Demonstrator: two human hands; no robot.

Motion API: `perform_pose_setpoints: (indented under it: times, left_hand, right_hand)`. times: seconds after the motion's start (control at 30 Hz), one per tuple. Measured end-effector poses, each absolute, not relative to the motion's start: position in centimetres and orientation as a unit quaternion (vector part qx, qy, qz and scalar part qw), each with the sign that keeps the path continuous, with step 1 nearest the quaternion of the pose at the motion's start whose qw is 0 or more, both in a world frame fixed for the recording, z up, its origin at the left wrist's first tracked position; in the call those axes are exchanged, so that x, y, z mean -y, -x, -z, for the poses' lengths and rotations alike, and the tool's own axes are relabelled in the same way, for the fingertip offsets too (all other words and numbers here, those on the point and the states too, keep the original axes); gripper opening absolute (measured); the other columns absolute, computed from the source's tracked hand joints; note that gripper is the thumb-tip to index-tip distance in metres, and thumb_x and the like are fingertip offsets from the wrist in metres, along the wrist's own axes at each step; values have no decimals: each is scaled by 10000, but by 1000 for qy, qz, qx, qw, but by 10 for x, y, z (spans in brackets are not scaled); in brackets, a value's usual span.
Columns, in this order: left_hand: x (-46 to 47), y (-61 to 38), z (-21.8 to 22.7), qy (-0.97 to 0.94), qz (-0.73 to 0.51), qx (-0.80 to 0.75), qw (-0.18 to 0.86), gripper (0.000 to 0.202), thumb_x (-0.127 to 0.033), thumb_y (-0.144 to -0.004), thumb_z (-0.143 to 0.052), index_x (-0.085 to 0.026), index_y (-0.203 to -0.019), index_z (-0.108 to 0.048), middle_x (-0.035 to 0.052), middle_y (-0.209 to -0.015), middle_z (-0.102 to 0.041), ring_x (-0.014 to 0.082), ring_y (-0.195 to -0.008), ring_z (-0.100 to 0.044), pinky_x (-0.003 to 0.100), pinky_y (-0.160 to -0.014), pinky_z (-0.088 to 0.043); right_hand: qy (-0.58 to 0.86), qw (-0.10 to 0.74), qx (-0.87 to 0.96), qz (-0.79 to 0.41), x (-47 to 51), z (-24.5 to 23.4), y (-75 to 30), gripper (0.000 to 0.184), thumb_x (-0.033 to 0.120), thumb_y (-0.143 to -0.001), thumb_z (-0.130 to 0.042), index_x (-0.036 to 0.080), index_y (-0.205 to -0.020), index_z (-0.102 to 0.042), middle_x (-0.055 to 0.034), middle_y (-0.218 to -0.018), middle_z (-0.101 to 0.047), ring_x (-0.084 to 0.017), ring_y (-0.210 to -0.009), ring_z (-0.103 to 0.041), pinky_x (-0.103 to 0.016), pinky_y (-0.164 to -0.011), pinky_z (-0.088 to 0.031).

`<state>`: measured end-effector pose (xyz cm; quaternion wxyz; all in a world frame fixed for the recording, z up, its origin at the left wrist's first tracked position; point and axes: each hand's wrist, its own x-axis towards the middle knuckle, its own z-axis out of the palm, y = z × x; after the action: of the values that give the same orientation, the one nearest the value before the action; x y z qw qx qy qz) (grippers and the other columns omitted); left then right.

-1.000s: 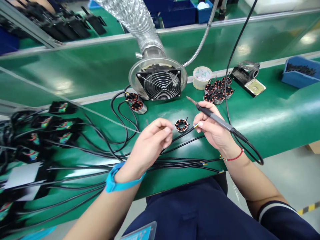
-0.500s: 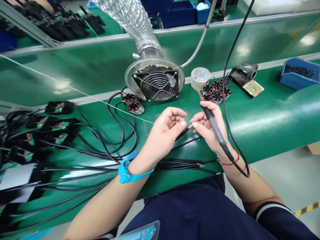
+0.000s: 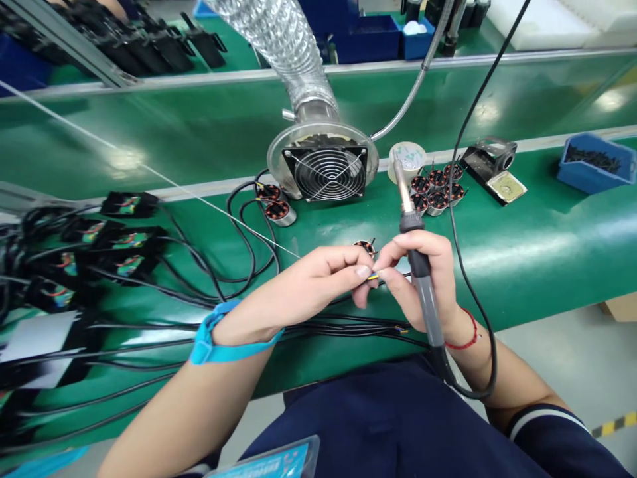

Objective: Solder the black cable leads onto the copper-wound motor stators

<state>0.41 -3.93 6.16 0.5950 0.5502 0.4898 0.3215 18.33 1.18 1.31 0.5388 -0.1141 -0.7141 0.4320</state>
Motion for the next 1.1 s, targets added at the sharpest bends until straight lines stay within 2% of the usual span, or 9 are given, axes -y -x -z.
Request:
perform_pose_setpoints:
  times: [0.1, 0.17, 0.47, 0.67, 0.77, 0.87, 1.0, 1.1]
  left_hand:
    - [45, 2, -61, -516, -343, -527, 581, 219, -360, -901, -648, -187, -767, -649, -37, -632, -556, 111, -606, -459, 247, -596, -361]
    - [46, 3, -56, -505, -350, -565, 551, 198, -353, -868, -668, -185, -763, -664, -38, -648, -550, 106, -613, -440, 242, -588, -343]
    - [47, 15, -32, -550, -314, -620, 463, 230, -391, -840, -646, -187, -771, -728, -9, -723, -674, 139, -689, -545, 272, -681, -421]
    - [49, 18, -21, -572, -336, -623, 415, 201, -360, -842, -614, -198, -749, -689, -20, -699, -664, 139, -672, -552, 270, -671, -434]
    - [46, 17, -14, -568, -345, -637, 391, 178, -326, -838, -580, -198, -737, -651, -24, -696, -657, 131, -660, -549, 260, -658, -434]
    - [42, 20, -4, -551, -354, -666, 356, 175, -328, -831, -566, -198, -741, -640, -15, -706, -655, 141, -684, -566, 264, -670, -446]
    - [39, 22, 5, -558, -349, -679, 324, 183, -339, -839, -559, -202, -755, -647, -6, -722, -663, 151, -689, -568, 287, -687, -446]
    - [41, 21, 9, -578, -343, -684, 284, 175, -315, -856, -550, -206, -759, -647, 0, -751, -670, 160, -720, -575, 316, -755, -454]
  right_hand:
    - [139, 543, 714, -420, -1, -10, -176, 418, 95, -960, -621, 296, -1307, -505, 34, -928, -646, -111, -805, -676, -278, -777, -608]
    - [171, 542, 697, -437, 6, -1, -169, 412, 91, -960, -614, 288, -1305, -504, 41, -918, -635, -104, -807, -665, -266, -781, -599]
    - [255, 503, 699, -440, 17, 30, -154, 354, 168, -1002, -580, 291, -1315, -468, 41, -924, -654, -123, -862, -672, -309, -846, -575]
    - [263, 487, 688, -470, 13, 34, -148, 365, 173, -998, -581, 293, -1318, -454, 56, -909, -650, -111, -836, -674, -288, -835, -574]
    - [293, 455, 701, -465, 7, 29, -152, 370, 196, -984, -593, 287, -1319, -464, 26, -985, -695, -130, -903, -704, -308, -866, -596]
    - [332, 438, 712, -437, 2, 18, -164, 329, 262, -1029, -562, 297, -1349, -492, -6, -1064, -735, -154, -965, -725, -342, -912, -619]
    - [337, 439, 739, -384, 6, 9, -181, 326, 357, -1069, -541, 323, -1393, -557, -7, -1008, -737, -167, -829, -724, -364, -835, -653]
    - [309, 474, 763, -311, 11, 15, -188, 292, 355, -1042, -600, 314, -1330, -629, -15, -1003, -725, -162, -760, -694, -352, -751, -649]
